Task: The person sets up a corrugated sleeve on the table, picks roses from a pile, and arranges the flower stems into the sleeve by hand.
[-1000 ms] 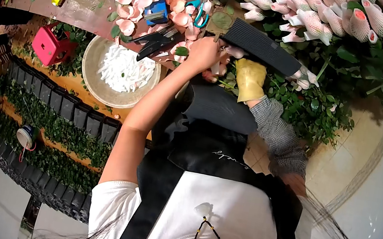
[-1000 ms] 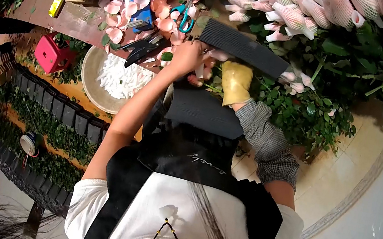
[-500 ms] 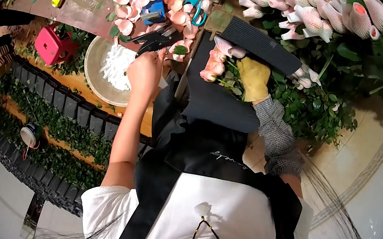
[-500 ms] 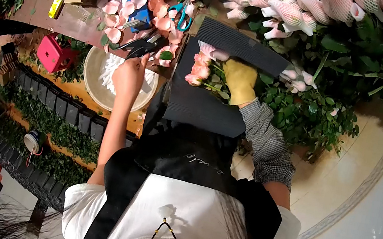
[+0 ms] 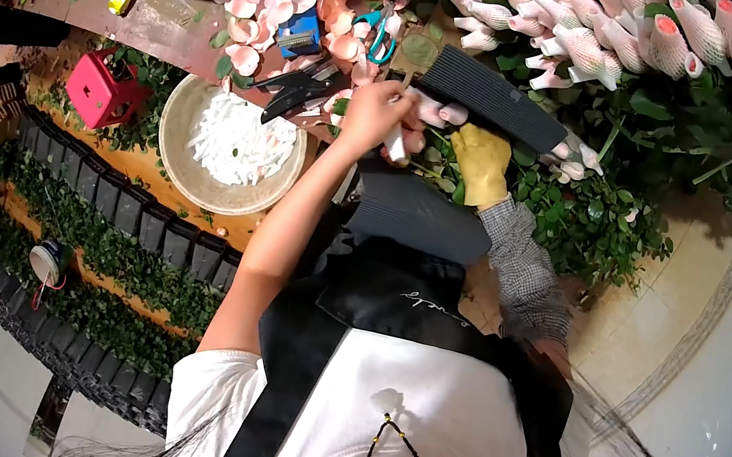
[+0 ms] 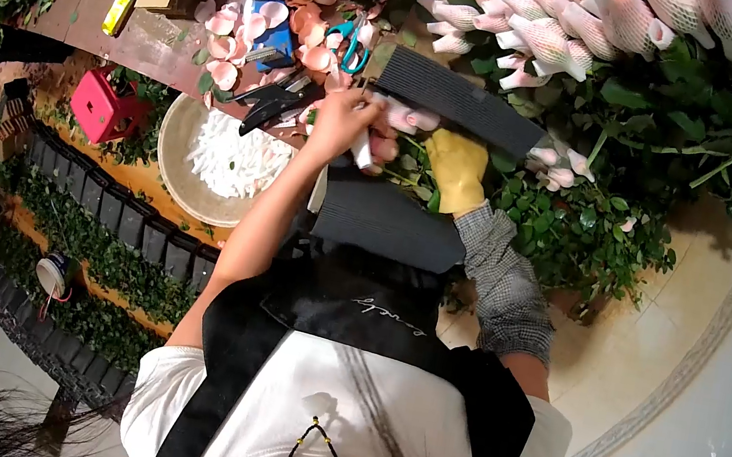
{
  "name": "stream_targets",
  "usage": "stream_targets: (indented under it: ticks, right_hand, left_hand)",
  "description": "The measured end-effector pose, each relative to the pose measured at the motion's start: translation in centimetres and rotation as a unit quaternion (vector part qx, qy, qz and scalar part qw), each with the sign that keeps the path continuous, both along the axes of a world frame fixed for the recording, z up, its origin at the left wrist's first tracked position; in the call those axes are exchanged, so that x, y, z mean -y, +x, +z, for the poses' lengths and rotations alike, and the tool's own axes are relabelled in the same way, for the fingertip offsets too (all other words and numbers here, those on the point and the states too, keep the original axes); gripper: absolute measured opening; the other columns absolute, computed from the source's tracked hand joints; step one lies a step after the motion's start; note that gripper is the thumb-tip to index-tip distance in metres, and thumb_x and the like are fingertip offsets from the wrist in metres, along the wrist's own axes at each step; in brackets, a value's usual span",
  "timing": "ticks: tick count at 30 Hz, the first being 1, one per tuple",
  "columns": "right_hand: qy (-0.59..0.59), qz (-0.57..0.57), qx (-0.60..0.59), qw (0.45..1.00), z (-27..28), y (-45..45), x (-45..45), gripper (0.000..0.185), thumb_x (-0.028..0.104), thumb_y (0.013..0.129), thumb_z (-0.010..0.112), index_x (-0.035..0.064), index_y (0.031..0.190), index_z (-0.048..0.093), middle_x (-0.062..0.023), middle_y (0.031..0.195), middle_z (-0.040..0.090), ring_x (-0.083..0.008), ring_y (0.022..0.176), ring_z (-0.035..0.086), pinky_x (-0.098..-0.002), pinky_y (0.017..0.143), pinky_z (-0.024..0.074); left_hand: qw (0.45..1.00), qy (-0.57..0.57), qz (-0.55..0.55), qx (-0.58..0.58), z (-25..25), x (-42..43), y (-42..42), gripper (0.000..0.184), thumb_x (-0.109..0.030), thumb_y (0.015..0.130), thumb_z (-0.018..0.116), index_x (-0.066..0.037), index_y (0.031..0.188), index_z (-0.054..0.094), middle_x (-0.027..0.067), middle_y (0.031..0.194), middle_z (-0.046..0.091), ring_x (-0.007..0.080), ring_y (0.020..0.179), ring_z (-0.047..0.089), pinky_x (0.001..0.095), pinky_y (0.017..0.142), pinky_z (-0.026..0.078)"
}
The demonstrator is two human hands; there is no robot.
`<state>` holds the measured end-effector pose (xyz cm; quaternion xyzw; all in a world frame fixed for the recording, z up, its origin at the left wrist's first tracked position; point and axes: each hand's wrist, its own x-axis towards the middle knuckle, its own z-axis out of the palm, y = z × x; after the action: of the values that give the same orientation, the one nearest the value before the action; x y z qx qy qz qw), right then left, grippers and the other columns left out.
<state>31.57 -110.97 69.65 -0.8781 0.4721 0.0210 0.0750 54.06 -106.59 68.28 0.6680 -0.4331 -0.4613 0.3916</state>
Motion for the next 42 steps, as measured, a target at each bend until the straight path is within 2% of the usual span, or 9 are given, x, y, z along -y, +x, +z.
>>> stream_targets:
  ticks: [4, 6, 11, 14, 19, 26, 34, 39, 42]
  right_hand:
    - [0.051, -0.025, -0.020, 0.998, 0.2, -0.3, 0.0, 0.022, 0.033, 0.086, 0.067, 0.0128, 0.094, 0.070, -0.0087, 0.071, 0.066, -0.0284, 0.070, 0.066, -0.0448, 0.064, 0.0504]
    - [0.084, -0.018, -0.032, 0.996, 1.6, -0.4, 0.1, 0.024, 0.035, 0.087, 0.067, 0.0133, 0.098, 0.071, -0.0097, 0.072, 0.066, -0.0275, 0.072, 0.066, -0.0446, 0.064, 0.0501]
    - [0.036, -0.006, 0.147, 0.988, 8.3, -0.6, -0.5, 0.025, 0.028, 0.089, 0.066, 0.0099, 0.106, 0.069, -0.0114, 0.074, 0.067, -0.0294, 0.069, 0.067, -0.0430, 0.064, 0.0514]
    - [0.032, -0.090, 0.076, 0.993, 6.6, -0.3, -0.7, 0.028, 0.025, 0.089, 0.066, 0.0066, 0.110, 0.068, -0.0158, 0.084, 0.070, -0.0338, 0.076, 0.068, -0.0448, 0.071, 0.0532]
    - [0.122, -0.083, -0.162, 0.976, 4.0, 1.9, 0.9, 0.026, 0.013, 0.079, 0.064, 0.0096, 0.105, 0.068, -0.0130, 0.095, 0.072, -0.0325, 0.088, 0.070, -0.0440, 0.076, 0.0553]
    - [0.107, -0.087, -0.238, 0.961, 1.5, 1.4, 1.1, 0.034, 0.019, 0.089, 0.059, 0.0185, 0.122, 0.068, -0.0109, 0.123, 0.067, -0.0302, 0.113, 0.064, -0.0410, 0.094, 0.0516]
    - [-0.013, -0.081, -0.099, 0.992, 0.4, 0.2, 0.5, 0.021, 0.024, 0.085, 0.062, 0.0204, 0.105, 0.070, -0.0106, 0.102, 0.070, -0.0310, 0.092, 0.068, -0.0448, 0.082, 0.0534]
    - [0.038, -0.107, -0.120, 0.986, 0.9, 0.3, 0.8, 0.023, 0.034, 0.093, 0.056, 0.0175, 0.097, 0.071, -0.0122, 0.087, 0.072, -0.0333, 0.082, 0.069, -0.0472, 0.073, 0.0546]
    - [0.090, -0.113, -0.117, 0.983, 3.0, 0.5, 0.5, 0.031, 0.042, 0.092, 0.057, 0.0167, 0.107, 0.070, -0.0150, 0.088, 0.071, -0.0336, 0.083, 0.069, -0.0471, 0.074, 0.0543]
  left_hand:
    - [0.964, 0.070, 0.223, -0.124, 5.3, -3.4, 5.5, 0.011, -0.009, 0.085, 0.064, 0.001, 0.089, 0.065, 0.0068, 0.084, 0.068, 0.0147, 0.080, 0.063, 0.0307, 0.076, 0.050]
    - [0.983, -0.088, 0.121, 0.106, 3.4, -4.8, 5.5, 0.011, -0.007, 0.083, 0.066, 0.001, 0.088, 0.062, 0.0089, 0.088, 0.064, 0.0158, 0.084, 0.061, 0.0299, 0.077, 0.049]
    - [0.984, -0.017, -0.156, 0.089, 7.3, -2.1, 2.3, 0.021, -0.020, 0.083, 0.067, -0.004, 0.096, 0.061, 0.0126, 0.084, 0.065, 0.0273, 0.074, 0.065, 0.0372, 0.070, 0.051]
    - [0.908, -0.188, -0.308, 0.211, 6.8, 1.0, -2.0, 0.016, -0.024, 0.085, 0.063, -0.008, 0.091, 0.062, 0.0126, 0.080, 0.069, 0.0340, 0.071, 0.067, 0.0408, 0.063, 0.054]
    - [0.745, -0.262, -0.331, 0.516, 1.6, 3.0, -5.7, 0.006, -0.015, 0.078, 0.061, -0.011, 0.079, 0.065, 0.0042, 0.072, 0.067, 0.0189, 0.066, 0.068, 0.0333, 0.055, 0.052]
    - [0.833, -0.347, -0.220, 0.370, -0.1, 2.8, -4.7, 0.010, -0.013, 0.078, 0.059, -0.014, 0.081, 0.068, 0.0020, 0.074, 0.067, 0.0195, 0.068, 0.068, 0.0345, 0.058, 0.053]
    - [0.927, -0.222, -0.297, 0.048, 1.7, -0.7, 3.3, 0.017, -0.021, 0.090, 0.065, -0.007, 0.098, 0.071, 0.0132, 0.094, 0.070, 0.0335, 0.083, 0.067, 0.0401, 0.072, 0.051]
    - [0.957, 0.121, -0.126, 0.231, 5.2, -9.5, 12.9, 0.025, -0.028, 0.092, 0.062, -0.005, 0.099, 0.067, 0.0203, 0.087, 0.066, 0.0390, 0.087, 0.064, 0.0463, 0.073, 0.049]
    - [0.886, 0.236, -0.063, 0.394, 1.6, -17.1, 17.7, 0.057, -0.040, 0.081, 0.077, -0.011, 0.127, 0.060, 0.0204, 0.120, 0.062, 0.0391, 0.098, 0.065, 0.0440, 0.082, 0.052]
